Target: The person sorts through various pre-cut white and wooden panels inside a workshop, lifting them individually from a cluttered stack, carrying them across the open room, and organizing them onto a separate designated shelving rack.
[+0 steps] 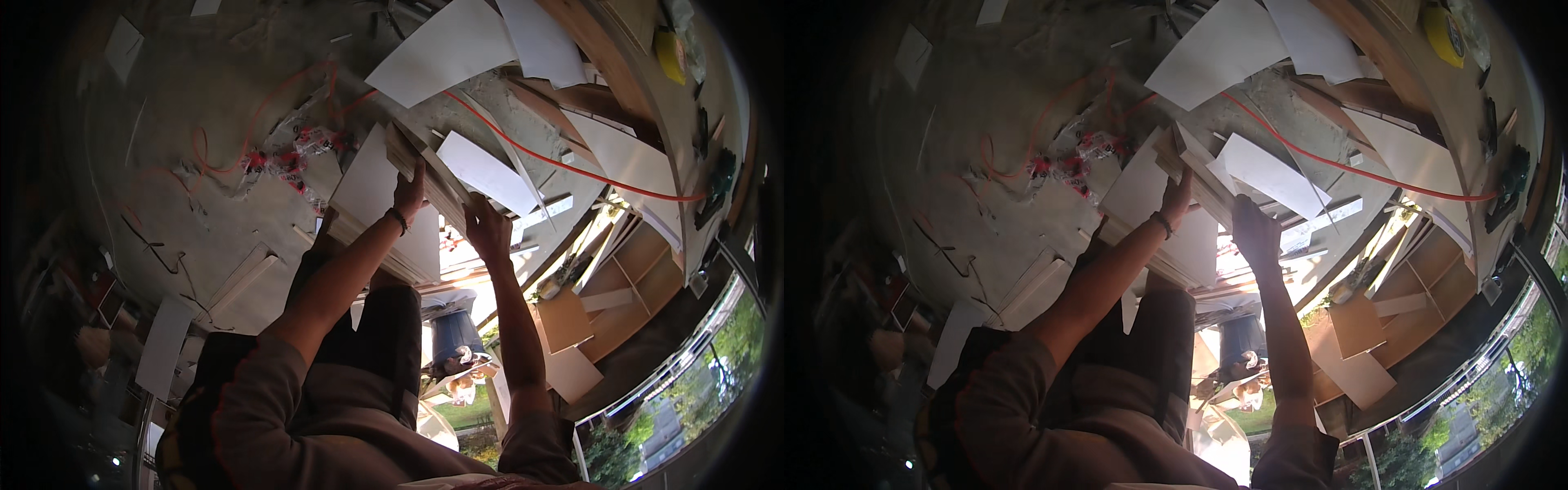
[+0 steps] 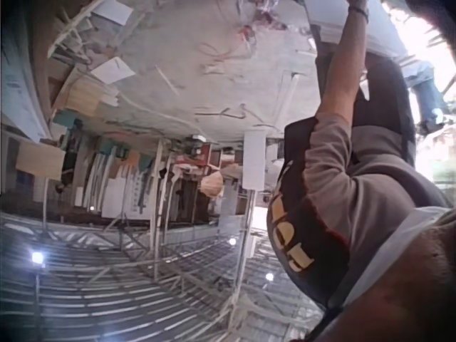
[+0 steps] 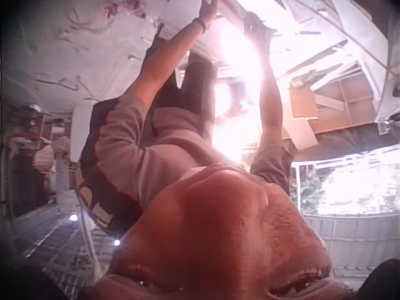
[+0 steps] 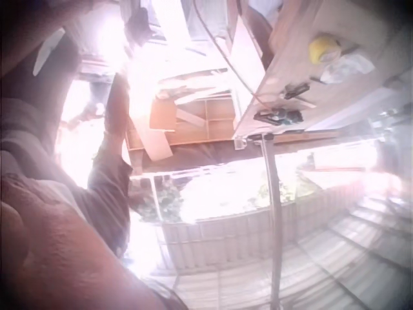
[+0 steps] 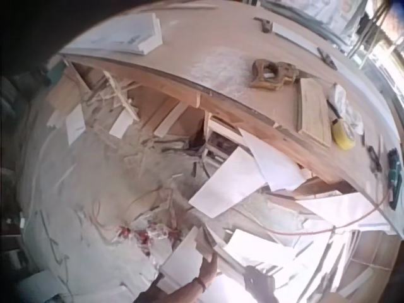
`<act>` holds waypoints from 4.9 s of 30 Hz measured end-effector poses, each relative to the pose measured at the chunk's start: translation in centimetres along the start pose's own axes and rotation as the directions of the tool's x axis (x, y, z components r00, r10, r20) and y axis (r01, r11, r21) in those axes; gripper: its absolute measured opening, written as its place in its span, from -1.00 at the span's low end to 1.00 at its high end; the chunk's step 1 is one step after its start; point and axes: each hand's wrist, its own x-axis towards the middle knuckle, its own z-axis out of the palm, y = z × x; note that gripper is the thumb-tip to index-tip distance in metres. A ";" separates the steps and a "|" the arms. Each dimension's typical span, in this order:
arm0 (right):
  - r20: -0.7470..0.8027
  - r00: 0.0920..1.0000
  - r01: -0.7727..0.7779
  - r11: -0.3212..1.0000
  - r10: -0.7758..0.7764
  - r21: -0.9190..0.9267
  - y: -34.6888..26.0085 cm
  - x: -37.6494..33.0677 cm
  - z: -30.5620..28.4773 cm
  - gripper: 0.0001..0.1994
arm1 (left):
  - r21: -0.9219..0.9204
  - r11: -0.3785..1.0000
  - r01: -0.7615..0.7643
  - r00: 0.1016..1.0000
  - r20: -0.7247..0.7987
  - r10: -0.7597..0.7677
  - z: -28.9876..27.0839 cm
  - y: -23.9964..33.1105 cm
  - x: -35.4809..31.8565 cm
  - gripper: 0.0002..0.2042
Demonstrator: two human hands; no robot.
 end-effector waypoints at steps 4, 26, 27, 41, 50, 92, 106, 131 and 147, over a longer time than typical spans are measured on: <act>0.038 0.982 -0.188 0.974 0.184 0.123 -2.3 0.8 2.0 -0.80 | 0.020 1.000 0.014 0.992 -0.126 -0.011 0.3 0.3 -0.6 -0.13; 0.165 0.980 -0.157 0.934 0.108 0.322 -3.5 1.7 0.9 -0.31 | 0.030 0.998 -0.063 0.975 -0.211 0.068 -1.1 1.3 -6.1 -0.62; 0.171 0.981 -0.142 0.937 0.090 0.321 -3.4 1.5 0.9 -0.29 | 0.008 0.998 -0.056 0.978 -0.203 0.057 -1.1 2.1 -7.0 -0.63; 0.222 0.975 -0.076 0.971 0.025 0.226 -6.0 -0.4 2.6 -0.19 | 0.234 0.958 -0.164 0.951 -0.220 0.216 -3.1 4.0 -11.0 -0.64; 0.187 0.953 -0.263 0.955 0.236 0.135 -7.1 0.2 3.6 -0.44 | 0.650 0.736 -0.189 0.930 -0.123 0.347 -3.0 5.3 -11.1 -0.51; 0.093 0.781 -0.589 0.777 0.618 -0.220 -10.6 -27.9 -17.1 -0.22 | 0.873 -0.418 -0.252 0.892 0.377 0.249 -25.8 6.7 -23.6 -0.42; 0.098 0.869 -0.436 0.846 0.484 -0.307 -33.3 -23.2 -14.1 -0.24 | 0.743 0.652 0.150 0.743 -0.520 0.421 -62.6 -1.3 -37.1 -0.45; 0.289 0.894 0.416 0.873 -0.342 -0.255 -104.8 36.9 4.9 -0.26 | 0.027 0.882 0.471 0.646 -0.691 -0.324 -106.3 1.9 -49.9 -0.08; 0.374 0.781 0.604 0.758 -0.500 -0.245 -158.9 69.9 13.1 -0.29 | 0.088 0.926 0.366 0.679 -0.706 -0.201 -150.0 32.8 -53.1 -0.11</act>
